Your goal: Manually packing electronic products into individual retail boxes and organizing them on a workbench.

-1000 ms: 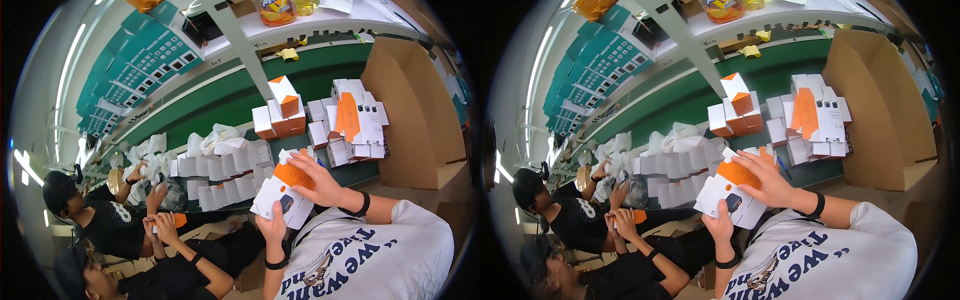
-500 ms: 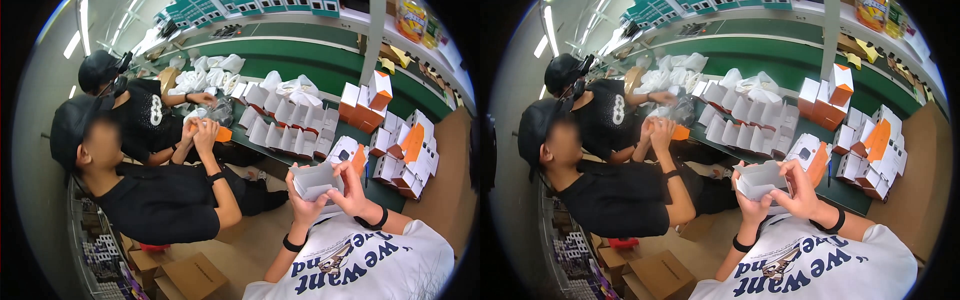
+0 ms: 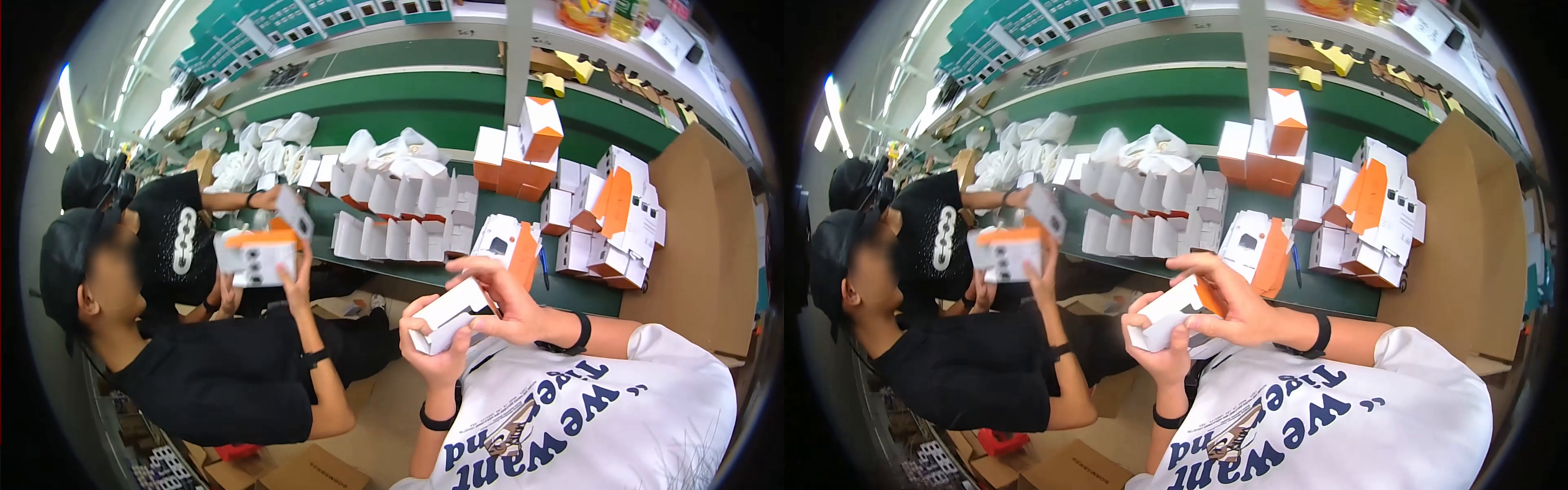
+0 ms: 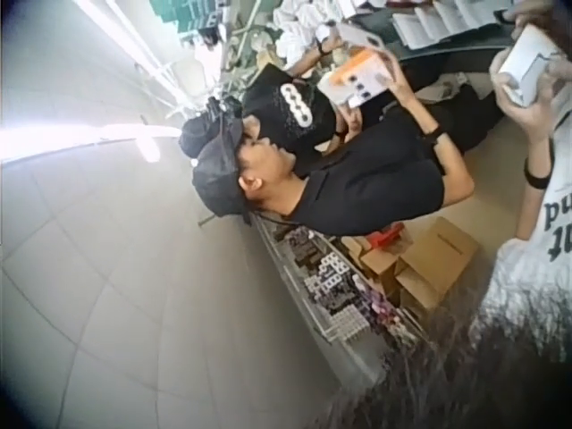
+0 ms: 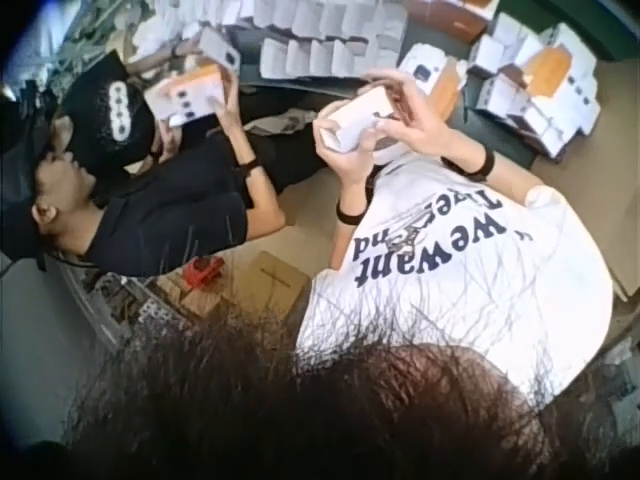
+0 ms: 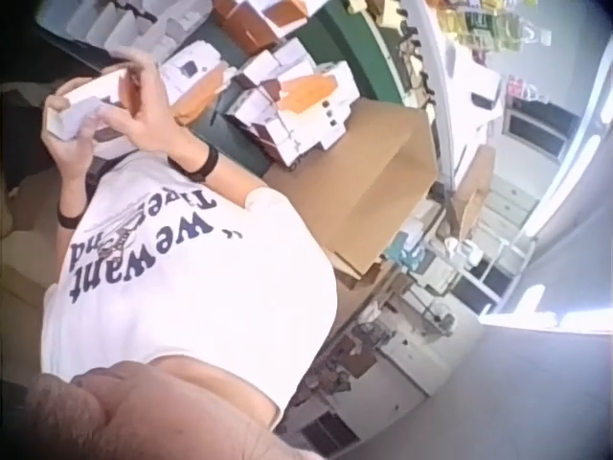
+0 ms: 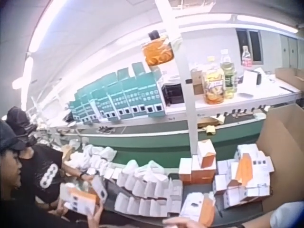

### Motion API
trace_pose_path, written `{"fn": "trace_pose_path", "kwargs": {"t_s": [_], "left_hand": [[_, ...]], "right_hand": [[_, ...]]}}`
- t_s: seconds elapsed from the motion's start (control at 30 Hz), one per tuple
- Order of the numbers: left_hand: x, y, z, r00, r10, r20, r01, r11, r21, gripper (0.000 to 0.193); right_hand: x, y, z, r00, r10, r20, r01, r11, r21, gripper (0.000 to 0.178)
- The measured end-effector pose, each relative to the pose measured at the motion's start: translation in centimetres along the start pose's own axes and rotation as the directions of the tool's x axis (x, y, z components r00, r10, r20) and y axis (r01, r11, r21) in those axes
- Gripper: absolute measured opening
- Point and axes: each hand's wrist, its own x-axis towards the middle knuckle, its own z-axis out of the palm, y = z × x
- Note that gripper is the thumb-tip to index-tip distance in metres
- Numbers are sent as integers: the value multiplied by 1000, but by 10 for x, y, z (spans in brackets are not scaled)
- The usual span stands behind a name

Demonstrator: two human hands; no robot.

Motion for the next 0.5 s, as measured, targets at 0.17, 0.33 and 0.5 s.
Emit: {"fn": "trace_pose_path", "kwargs": {"t_s": [0.17, 0.33, 0.5], "left_hand": [[3, -3, 10, 1000, -29, -9, 29, 1000, 9, 54], [8, -5, 16, 996, -80, 29, 79, 997, 26, 48], [6, -10, 14, 997, -64, 34, 62, 997, 54, 46]], "right_hand": [[-10, 0, -7, 990, -136, 35, 139, 916, -376, 47], [-7, -4, -12, 996, -89, -14, 73, 892, -445, 43], [-5, 0, -13, 997, -73, -40, 46, 882, -468, 39]]}}
